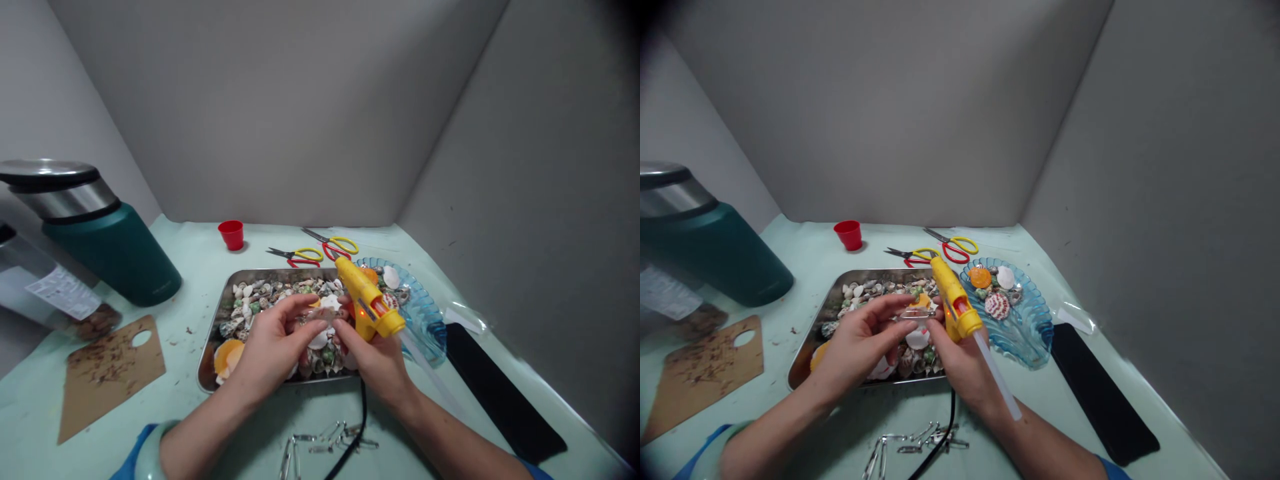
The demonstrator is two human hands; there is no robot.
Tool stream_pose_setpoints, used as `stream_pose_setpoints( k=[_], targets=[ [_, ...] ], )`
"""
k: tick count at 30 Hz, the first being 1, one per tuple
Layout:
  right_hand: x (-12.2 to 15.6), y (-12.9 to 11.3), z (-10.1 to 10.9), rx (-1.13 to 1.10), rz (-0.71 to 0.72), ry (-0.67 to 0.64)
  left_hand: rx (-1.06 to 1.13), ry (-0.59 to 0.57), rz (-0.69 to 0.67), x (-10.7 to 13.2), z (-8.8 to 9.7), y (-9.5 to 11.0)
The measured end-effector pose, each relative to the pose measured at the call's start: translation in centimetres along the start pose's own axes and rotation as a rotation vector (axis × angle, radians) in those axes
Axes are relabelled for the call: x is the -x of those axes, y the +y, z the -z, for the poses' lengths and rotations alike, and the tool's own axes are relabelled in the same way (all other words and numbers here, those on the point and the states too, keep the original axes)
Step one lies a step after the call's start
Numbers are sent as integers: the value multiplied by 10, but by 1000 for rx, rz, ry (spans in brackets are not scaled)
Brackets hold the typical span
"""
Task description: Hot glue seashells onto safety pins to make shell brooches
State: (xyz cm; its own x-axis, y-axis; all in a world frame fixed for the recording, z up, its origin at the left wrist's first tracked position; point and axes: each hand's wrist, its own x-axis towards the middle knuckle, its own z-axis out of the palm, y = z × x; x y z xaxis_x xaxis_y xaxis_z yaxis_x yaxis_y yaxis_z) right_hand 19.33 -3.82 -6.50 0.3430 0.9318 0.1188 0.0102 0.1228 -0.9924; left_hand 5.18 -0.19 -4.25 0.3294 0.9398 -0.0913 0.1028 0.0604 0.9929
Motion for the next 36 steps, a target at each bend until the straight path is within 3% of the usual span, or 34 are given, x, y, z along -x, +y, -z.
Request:
stream_pose_setpoints(
  k=[6,13,26,30,36],
  targets=[
    [0,-2,-1,-43,-46,-6,70,-42,44,-3,-2,0],
    [-1,-3,-2,-33,-31,-24,-17,42,-66,0,0,4],
    [-1,-3,-1,-40,-33,-60,-66,40,-182,1,2,-2],
    [1,3,1,-39,-41,-38,-9,22,-94,1,1,2],
    [1,8,3,-31,-57,-42,264,-37,104,-2,-1,2]
  ],
)
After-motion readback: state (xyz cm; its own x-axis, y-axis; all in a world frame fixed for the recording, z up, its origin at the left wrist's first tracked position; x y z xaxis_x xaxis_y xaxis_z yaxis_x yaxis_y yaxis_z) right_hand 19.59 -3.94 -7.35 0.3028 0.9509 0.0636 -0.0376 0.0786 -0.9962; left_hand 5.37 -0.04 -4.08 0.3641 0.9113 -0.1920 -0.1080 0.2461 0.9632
